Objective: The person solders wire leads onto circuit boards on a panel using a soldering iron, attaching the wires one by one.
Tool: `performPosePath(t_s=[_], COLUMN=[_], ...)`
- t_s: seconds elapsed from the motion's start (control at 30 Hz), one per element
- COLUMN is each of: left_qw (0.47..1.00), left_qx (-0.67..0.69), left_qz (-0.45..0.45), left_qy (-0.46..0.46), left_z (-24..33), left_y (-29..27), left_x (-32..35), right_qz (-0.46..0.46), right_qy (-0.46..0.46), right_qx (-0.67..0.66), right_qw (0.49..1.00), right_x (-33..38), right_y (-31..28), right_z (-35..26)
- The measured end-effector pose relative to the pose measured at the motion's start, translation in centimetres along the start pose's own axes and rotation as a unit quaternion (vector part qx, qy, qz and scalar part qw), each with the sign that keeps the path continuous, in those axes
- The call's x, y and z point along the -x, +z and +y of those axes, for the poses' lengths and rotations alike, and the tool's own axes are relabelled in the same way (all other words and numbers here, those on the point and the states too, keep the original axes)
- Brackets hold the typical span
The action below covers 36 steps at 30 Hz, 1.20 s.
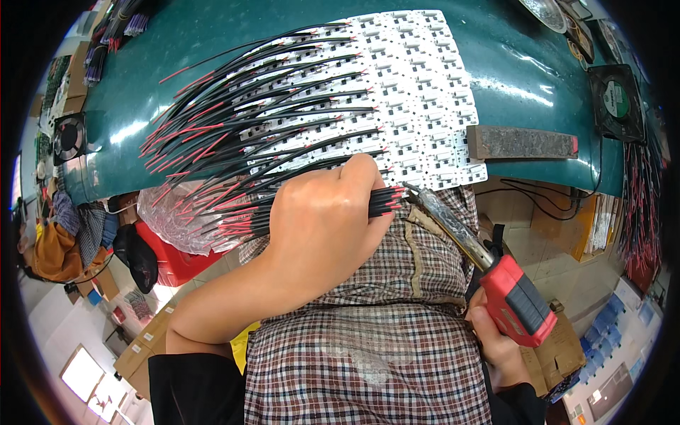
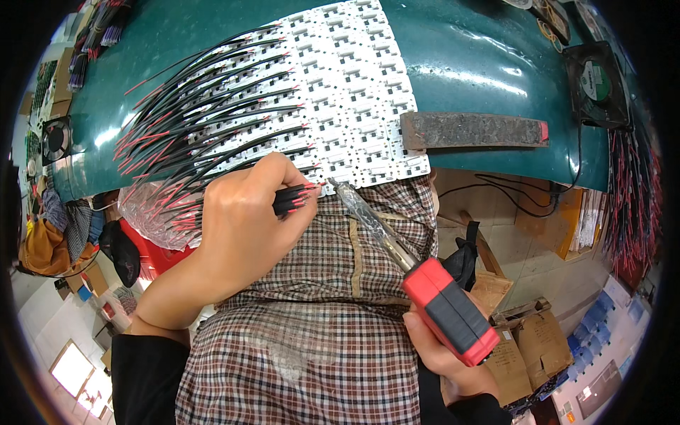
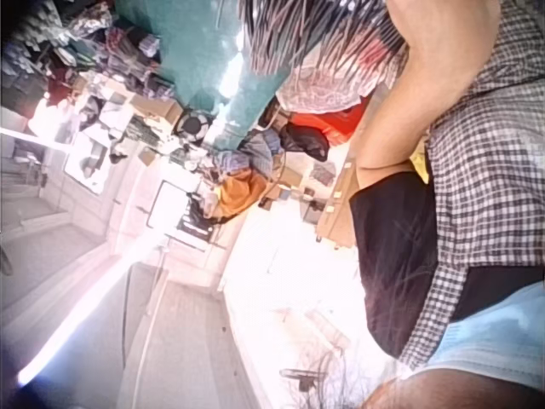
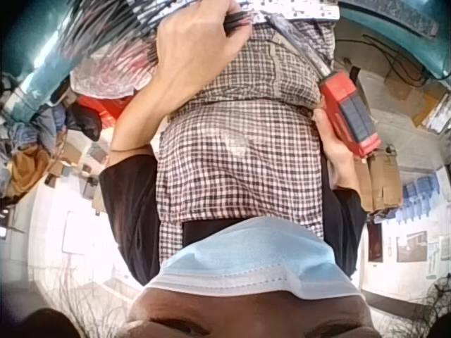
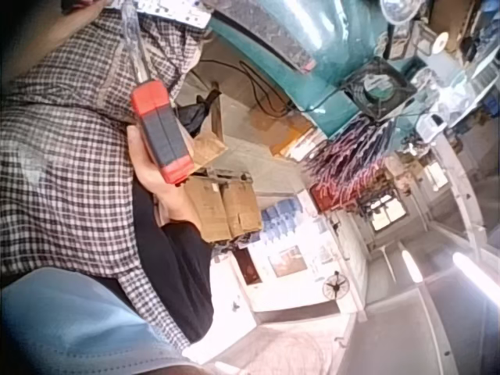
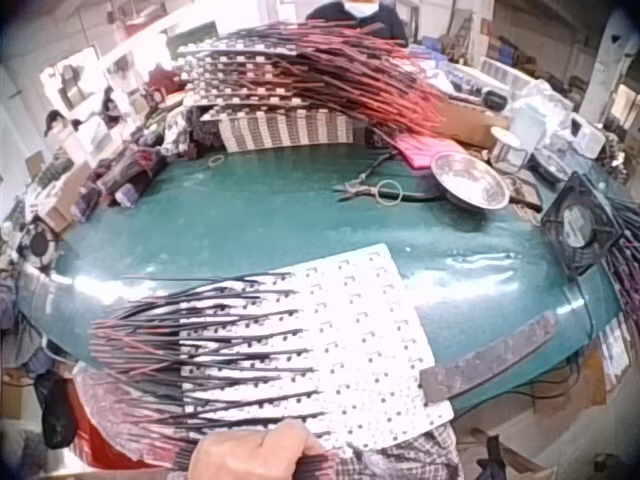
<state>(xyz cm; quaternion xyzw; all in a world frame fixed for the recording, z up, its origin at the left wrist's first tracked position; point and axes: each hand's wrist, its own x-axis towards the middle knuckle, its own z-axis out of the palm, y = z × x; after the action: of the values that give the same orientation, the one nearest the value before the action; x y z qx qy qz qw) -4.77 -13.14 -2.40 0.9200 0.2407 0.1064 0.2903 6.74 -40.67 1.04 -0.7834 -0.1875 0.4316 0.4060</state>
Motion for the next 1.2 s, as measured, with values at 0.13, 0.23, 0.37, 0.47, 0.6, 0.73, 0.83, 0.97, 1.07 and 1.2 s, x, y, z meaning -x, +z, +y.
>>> performPosePath(t_s=[0.13, 0.23, 0.37, 0.47, 0.6, 0.73, 0.83, 0.97, 1.07, 1.2], left_qw=[1.000, 0.999, 0.999, 0.998, 0.999, 0.999, 0.999, 0.999, 0.991, 0.977], left_qx=[-0.001, 0.032, 0.041, 0.052, 0.040, 0.039, 0.039, 0.029, 0.111, 0.151], left_qz=[-0.003, 0.000, -0.027, -0.020, -0.032, -0.026, -0.026, -0.040, -0.076, -0.142], left_qy=[-0.001, -0.005, -0.014, -0.003, -0.008, -0.005, -0.005, 0.000, -0.016, -0.048], left_z=[0.0, -0.4, -0.5, -0.5, -0.3, -0.4, -0.3, -0.5, -1.1, -1.1], left_y=[-0.2, -0.2, -0.5, -0.6, -0.7, -0.6, -0.6, -0.9, -1.5, -2.8], left_x=[-0.2, -0.5, -0.9, -1.2, -1.2, -1.1, -1.1, -1.2, -1.7, -2.2], right_qz=[0.021, 0.001, 0.003, 0.003, 0.015, -0.004, 0.011, 0.033, 0.049, 0.073], right_qy=[0.033, 0.012, -0.019, -0.003, -0.011, -0.032, -0.010, -0.014, -0.035, -0.049], right_qx=[-0.040, 0.008, -0.006, 0.006, -0.013, 0.017, -0.073, -0.081, -0.065, -0.101], right_qw=[0.998, 1.000, 1.000, 1.000, 1.000, 0.999, 0.997, 0.996, 0.996, 0.991], right_x=[0.3, 0.3, 0.1, 0.1, -0.2, 0.1, 0.4, -0.5, -0.7, -1.2], right_y=[0.3, 0.0, 0.0, 0.1, 0.3, 0.0, -0.1, 0.9, 0.7, 0.6], right_z=[-0.3, 0.2, 0.7, 0.2, -0.1, 0.2, -0.1, -1.2, -1.1, -1.4])
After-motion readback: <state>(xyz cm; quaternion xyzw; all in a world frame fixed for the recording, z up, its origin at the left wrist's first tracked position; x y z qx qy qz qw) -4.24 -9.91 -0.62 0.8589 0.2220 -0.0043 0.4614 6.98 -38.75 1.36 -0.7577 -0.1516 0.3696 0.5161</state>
